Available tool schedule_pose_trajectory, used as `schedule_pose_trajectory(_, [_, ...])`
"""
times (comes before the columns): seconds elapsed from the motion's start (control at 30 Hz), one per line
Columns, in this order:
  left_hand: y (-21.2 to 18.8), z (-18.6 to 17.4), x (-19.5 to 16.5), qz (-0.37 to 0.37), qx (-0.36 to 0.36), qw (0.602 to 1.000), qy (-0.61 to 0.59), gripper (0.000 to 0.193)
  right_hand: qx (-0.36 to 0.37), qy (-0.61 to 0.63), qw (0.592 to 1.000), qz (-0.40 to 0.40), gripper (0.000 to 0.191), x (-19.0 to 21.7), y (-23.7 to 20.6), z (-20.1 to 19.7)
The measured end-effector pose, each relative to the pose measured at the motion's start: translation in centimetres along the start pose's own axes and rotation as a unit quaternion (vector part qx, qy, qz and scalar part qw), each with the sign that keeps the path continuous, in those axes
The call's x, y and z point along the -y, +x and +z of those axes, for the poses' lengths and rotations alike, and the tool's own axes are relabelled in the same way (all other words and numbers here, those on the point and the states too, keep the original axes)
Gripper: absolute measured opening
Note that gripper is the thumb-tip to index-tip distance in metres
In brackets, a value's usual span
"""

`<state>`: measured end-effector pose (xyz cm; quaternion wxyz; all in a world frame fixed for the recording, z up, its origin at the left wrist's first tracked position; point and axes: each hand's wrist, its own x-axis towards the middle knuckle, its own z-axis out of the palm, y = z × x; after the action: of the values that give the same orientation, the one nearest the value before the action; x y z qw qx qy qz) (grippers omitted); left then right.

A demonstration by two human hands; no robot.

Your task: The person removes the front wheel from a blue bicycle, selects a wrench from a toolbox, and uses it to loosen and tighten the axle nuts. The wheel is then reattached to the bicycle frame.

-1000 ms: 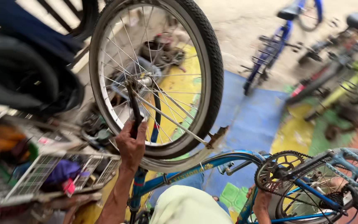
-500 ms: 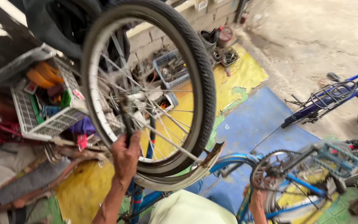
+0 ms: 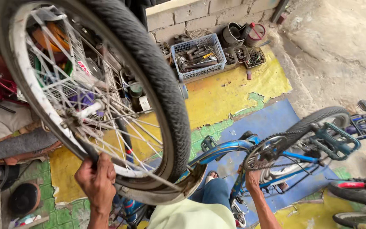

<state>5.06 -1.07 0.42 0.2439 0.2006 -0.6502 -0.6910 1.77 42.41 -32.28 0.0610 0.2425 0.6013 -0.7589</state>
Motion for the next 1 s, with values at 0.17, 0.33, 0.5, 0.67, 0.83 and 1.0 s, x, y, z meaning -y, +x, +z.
schedule_pose_trajectory(0.17, [-1.8, 1.5, 0.8, 0.034, -0.038, 0.999, -0.011, 0.022, 0.034, -0.005, 0.999, -0.032, 0.031, 1.7, 4.2, 0.9])
schedule_pose_trajectory(0.33, [-2.7, 2.2, 2.3, 0.058, -0.084, 0.995, 0.009, 0.017, 0.078, 0.027, 0.996, -0.044, 0.032, 1.9, 8.6, 2.9])
schedule_pose_trajectory(0.5, [-2.0, 1.5, 4.1, 0.081, -0.120, 0.989, 0.020, 0.032, 0.113, -0.002, 0.993, -0.042, 0.034, 0.0, 12.2, 6.5])
schedule_pose_trajectory(0.67, [-3.4, 0.3, 5.3, 0.046, -0.159, 0.981, 0.097, 0.042, 0.153, 0.007, 0.986, -0.060, 0.035, -1.9, 14.1, 7.9])
schedule_pose_trajectory(0.83, [-4.4, -1.6, 8.2, 0.044, -0.184, 0.978, 0.083, 0.051, 0.197, 0.033, 0.978, -0.055, 0.037, -1.8, 15.9, 9.5])
schedule_pose_trajectory(1.0, [-5.8, -8.3, 12.5, -0.081, -0.045, 0.995, 0.037, 0.053, 0.177, -0.005, 0.983, -0.037, 0.031, -1.7, 17.7, 10.8])
